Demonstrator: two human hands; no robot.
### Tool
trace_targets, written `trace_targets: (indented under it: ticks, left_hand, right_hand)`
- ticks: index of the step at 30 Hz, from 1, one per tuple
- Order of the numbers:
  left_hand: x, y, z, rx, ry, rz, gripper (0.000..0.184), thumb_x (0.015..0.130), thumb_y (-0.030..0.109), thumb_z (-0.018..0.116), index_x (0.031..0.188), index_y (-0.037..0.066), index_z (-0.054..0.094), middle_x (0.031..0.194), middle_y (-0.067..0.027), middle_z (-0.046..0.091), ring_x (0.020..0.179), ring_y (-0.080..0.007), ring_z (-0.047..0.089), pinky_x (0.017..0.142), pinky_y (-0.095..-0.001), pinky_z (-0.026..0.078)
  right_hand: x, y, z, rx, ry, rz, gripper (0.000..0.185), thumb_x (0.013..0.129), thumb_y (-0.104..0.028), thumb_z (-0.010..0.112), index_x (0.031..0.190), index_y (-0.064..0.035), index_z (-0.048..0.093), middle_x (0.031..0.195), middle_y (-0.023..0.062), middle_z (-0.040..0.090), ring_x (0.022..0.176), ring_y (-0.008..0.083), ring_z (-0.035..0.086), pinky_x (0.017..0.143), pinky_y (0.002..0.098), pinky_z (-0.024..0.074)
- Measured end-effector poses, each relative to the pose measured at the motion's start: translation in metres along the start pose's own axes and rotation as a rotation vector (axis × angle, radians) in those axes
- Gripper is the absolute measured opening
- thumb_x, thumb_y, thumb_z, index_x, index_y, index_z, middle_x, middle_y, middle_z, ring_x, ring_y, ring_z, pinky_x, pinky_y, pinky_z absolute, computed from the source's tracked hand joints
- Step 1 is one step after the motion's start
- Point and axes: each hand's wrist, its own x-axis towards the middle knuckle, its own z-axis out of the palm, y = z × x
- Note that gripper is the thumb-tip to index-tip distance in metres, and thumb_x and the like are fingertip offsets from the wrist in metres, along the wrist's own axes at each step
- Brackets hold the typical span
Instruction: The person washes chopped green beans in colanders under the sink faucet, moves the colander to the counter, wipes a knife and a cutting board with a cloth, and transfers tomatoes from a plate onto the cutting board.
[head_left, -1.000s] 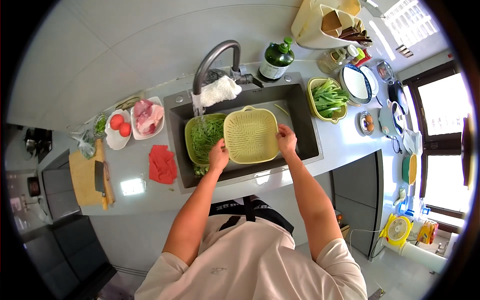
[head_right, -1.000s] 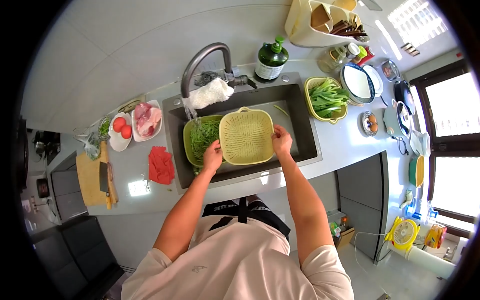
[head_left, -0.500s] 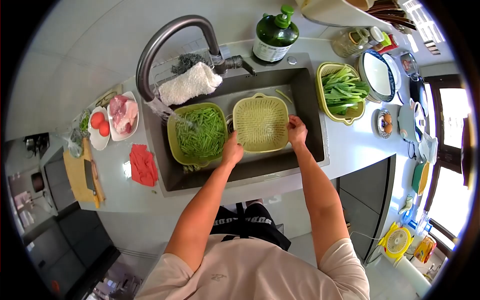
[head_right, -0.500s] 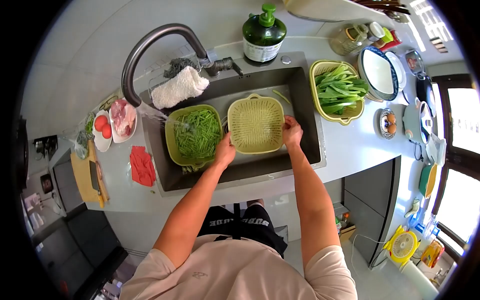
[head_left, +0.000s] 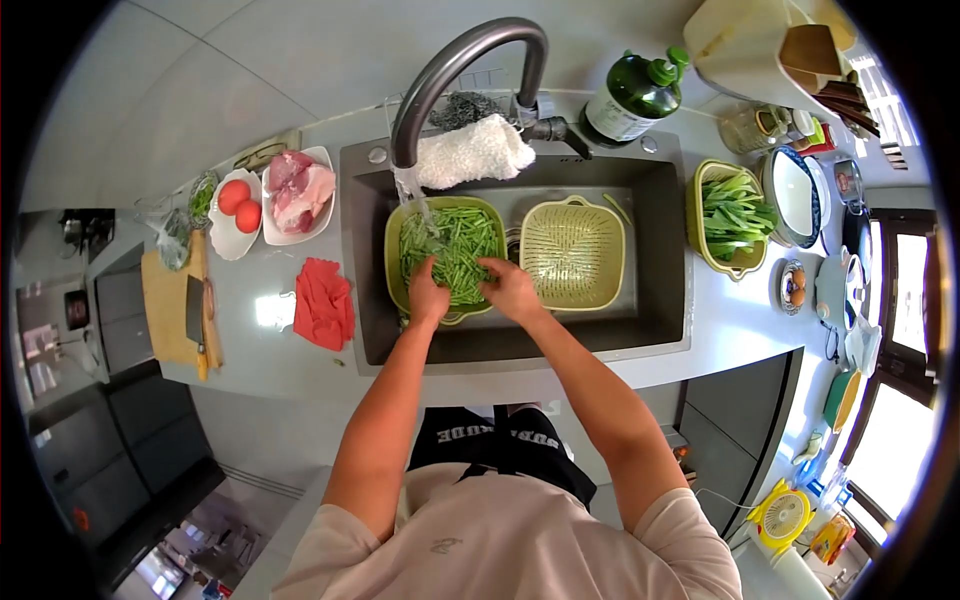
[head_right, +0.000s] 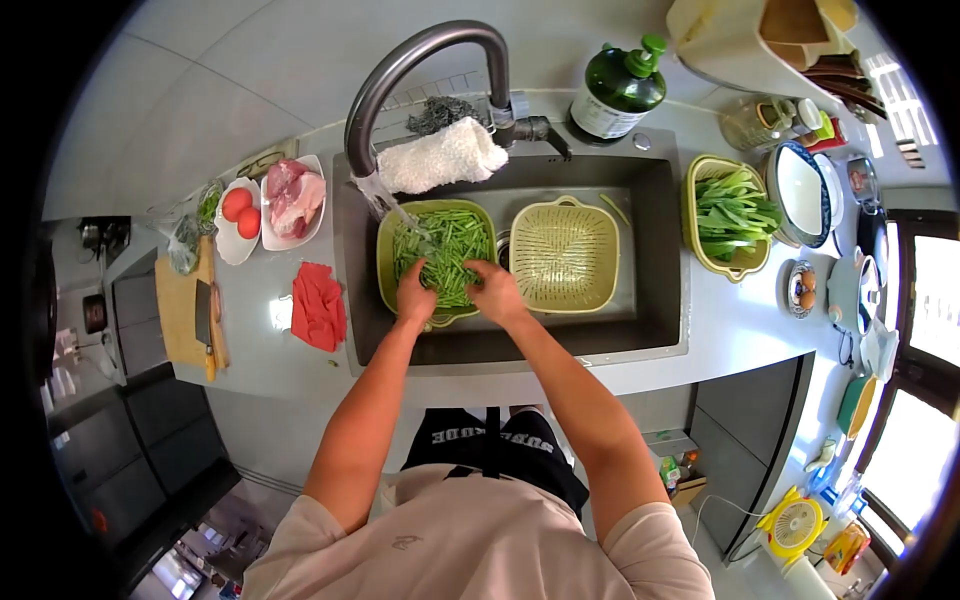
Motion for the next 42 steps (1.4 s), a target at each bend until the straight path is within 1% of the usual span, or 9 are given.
trace_targets:
  ticks: [5, 8, 13, 19, 23, 25, 29, 36, 42]
  left_hand:
    - [0.027, 0.007, -0.018, -0.113, -0.190, -0.263, 0.102, 0.077, 0.003, 0.083, 0.160, 0.027, 0.030, 0.166, -0.0255, 0.009, 0.148, -0.0471, 0.029, 0.111, -0.0480, 0.045]
    - [0.034, -0.009, -0.008, 0.021, -0.238, -0.087, 0.099, 0.077, 0.006, 0.085, 0.159, 0.026, 0.034, 0.165, -0.0258, 0.012, 0.147, -0.0465, 0.029, 0.111, -0.0489, 0.044]
    - [0.043, 0.003, -0.037, -0.409, -0.207, -0.163, 0.046, 0.090, 0.000, 0.071, 0.134, 0.010, 0.063, 0.129, -0.0195, 0.063, 0.089, -0.0279, 0.073, 0.059, -0.0382, 0.061]
    - [0.057, -0.018, -0.048, -0.616, -0.237, -0.196, 0.070, 0.078, -0.007, 0.062, 0.144, 0.016, 0.056, 0.152, -0.0182, 0.046, 0.136, -0.0331, 0.049, 0.110, -0.0363, 0.041]
    - [0.055, -0.005, -0.033, -0.655, -0.227, -0.339, 0.069, 0.090, 0.023, 0.073, 0.153, 0.019, 0.046, 0.162, -0.0206, 0.030, 0.151, -0.0348, 0.029, 0.120, -0.0412, 0.030]
    - [0.059, -0.003, -0.020, -0.364, -0.121, -0.224, 0.061, 0.098, 0.039, 0.070, 0.150, 0.017, 0.049, 0.153, -0.0187, 0.044, 0.137, -0.0343, 0.047, 0.107, -0.0460, 0.047]
    - [0.075, -0.022, -0.019, -0.863, -0.323, -0.378, 0.024, 0.106, 0.016, 0.056, 0.128, 0.007, 0.061, 0.119, -0.0086, 0.062, 0.092, -0.0171, 0.061, 0.057, -0.0330, 0.060]
    - [0.068, -0.024, -0.043, -0.613, -0.260, -0.198, 0.037, 0.105, 0.010, 0.053, 0.142, 0.010, 0.057, 0.151, -0.0147, 0.049, 0.137, -0.0294, 0.048, 0.110, -0.0371, 0.042]
    - [0.089, 0.009, -0.026, -0.662, -0.191, -0.225, 0.049, 0.104, 0.020, 0.058, 0.151, 0.015, 0.048, 0.147, -0.0150, 0.054, 0.134, -0.0285, 0.052, 0.107, -0.0364, 0.042]
  right_hand:
    - [0.037, 0.013, 0.074, -0.259, 0.001, 0.109, 0.108, 0.075, -0.014, 0.083, 0.162, -0.0216, 0.020, 0.158, 0.0378, 0.017, 0.140, 0.0522, 0.036, 0.114, 0.0492, 0.0405]
    - [0.055, 0.018, 0.098, -0.197, -0.085, 0.285, 0.106, 0.076, -0.017, 0.083, 0.162, -0.0214, 0.020, 0.157, 0.0370, 0.022, 0.140, 0.0517, 0.036, 0.113, 0.0489, 0.0412]
    - [0.068, 0.029, 0.088, -0.059, 0.095, 0.099, 0.054, 0.090, -0.009, 0.069, 0.142, -0.0166, 0.054, 0.133, 0.0272, 0.059, 0.119, 0.0445, 0.060, 0.100, 0.0484, 0.0508]
    - [0.058, 0.012, 0.055, -0.030, 0.135, -0.134, 0.066, 0.090, -0.005, 0.066, 0.150, -0.0219, 0.047, 0.150, 0.0279, 0.045, 0.137, 0.0456, 0.044, 0.111, 0.0468, 0.0425]
    - [0.059, 0.011, 0.077, -0.019, 0.093, 0.142, 0.076, 0.093, -0.020, 0.071, 0.159, -0.0261, 0.033, 0.160, 0.0309, 0.028, 0.147, 0.0472, 0.032, 0.118, 0.0458, 0.0350]
    - [0.072, 0.018, 0.096, 0.025, 0.101, 0.245, 0.068, 0.095, -0.033, 0.071, 0.155, -0.0226, 0.041, 0.161, 0.0278, 0.031, 0.145, 0.0431, 0.037, 0.113, 0.0447, 0.0403]
    - [0.086, 0.038, 0.104, 0.570, 0.071, 0.389, 0.039, 0.096, -0.022, 0.069, 0.134, -0.0138, 0.066, 0.151, 0.0176, 0.050, 0.133, 0.0299, 0.051, 0.105, 0.0395, 0.0445]
    - [0.060, 0.004, 0.056, 0.263, 0.071, -0.009, 0.060, 0.079, 0.012, 0.060, 0.130, -0.0175, 0.070, 0.157, 0.0174, 0.041, 0.144, 0.0323, 0.042, 0.110, 0.0390, 0.0439]
    - [0.101, 0.017, 0.088, 0.179, 0.087, 0.329, 0.078, 0.098, -0.049, 0.064, 0.161, -0.0228, 0.027, 0.157, 0.0307, 0.035, 0.141, 0.0434, 0.043, 0.113, 0.0432, 0.0413]
